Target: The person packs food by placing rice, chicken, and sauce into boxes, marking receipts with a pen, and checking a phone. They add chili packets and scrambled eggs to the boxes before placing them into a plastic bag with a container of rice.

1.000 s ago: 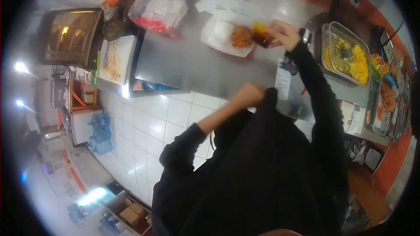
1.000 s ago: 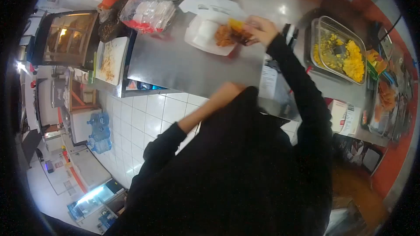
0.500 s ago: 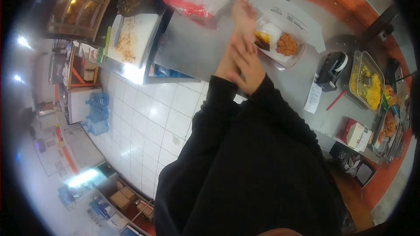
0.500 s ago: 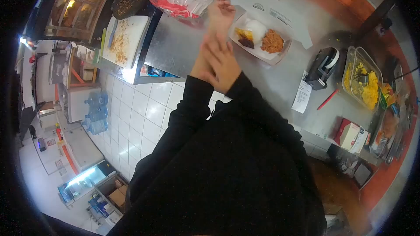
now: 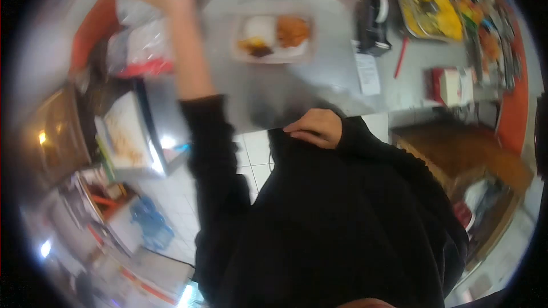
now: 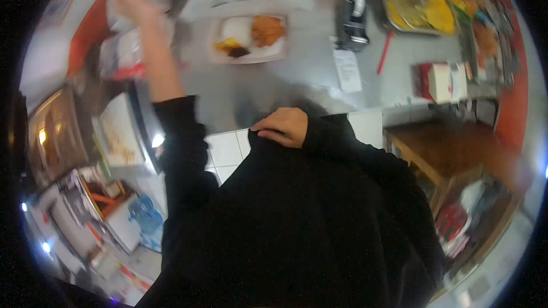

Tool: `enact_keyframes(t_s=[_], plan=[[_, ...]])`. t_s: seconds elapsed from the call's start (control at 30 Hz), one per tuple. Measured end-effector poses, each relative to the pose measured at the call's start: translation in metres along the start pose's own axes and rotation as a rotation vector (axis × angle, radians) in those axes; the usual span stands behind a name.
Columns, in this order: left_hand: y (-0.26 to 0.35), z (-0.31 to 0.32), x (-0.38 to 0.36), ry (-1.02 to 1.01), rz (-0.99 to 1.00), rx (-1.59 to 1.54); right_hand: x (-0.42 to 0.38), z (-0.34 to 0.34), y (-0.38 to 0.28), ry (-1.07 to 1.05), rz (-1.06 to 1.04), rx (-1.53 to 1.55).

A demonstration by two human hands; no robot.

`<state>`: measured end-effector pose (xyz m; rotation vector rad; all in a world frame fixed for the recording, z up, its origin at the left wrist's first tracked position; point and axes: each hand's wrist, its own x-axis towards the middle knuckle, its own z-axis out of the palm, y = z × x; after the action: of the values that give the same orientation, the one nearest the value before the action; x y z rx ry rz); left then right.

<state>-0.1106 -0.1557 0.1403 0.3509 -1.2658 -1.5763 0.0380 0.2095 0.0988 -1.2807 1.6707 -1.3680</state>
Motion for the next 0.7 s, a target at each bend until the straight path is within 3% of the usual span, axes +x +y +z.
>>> enact_keyframes(t_s=[0.07, 0.17, 0.3, 0.4, 0.5, 0.6, 0.7], plan=[[0.007, 0.030, 0.037, -0.240, 0.111, 0.295, -0.026, -0.010, 0.017, 0.045, 0.076, -0.259], [-0.012, 0.071, 0.097, -0.730, -0.146, 0.713, -0.065, -0.019, 0.034, 0.283, 0.229, -0.217], [-0.085, 0.055, 0.143, -1.196, -0.021, 1.361, -0.115, -0.049, 0.034, 0.630, 0.531, -0.321], [-0.110, 0.031, 0.171, -1.283, 0.009, 1.579, -0.153, -0.056, 0.021, 0.945, 0.697, -0.343], [-0.122, 0.024, 0.199, -1.324, 0.046, 1.709, -0.179, -0.051, 0.015, 1.072, 0.878, -0.369], [-0.137, 0.044, 0.214, -1.376, 0.160, 1.817, -0.181, -0.042, 0.018, 1.119, 0.930, -0.355], [-0.154, 0.078, 0.217, -1.421, 0.404, 1.924, -0.182, -0.037, 0.021, 1.063, 0.935, -0.446]])
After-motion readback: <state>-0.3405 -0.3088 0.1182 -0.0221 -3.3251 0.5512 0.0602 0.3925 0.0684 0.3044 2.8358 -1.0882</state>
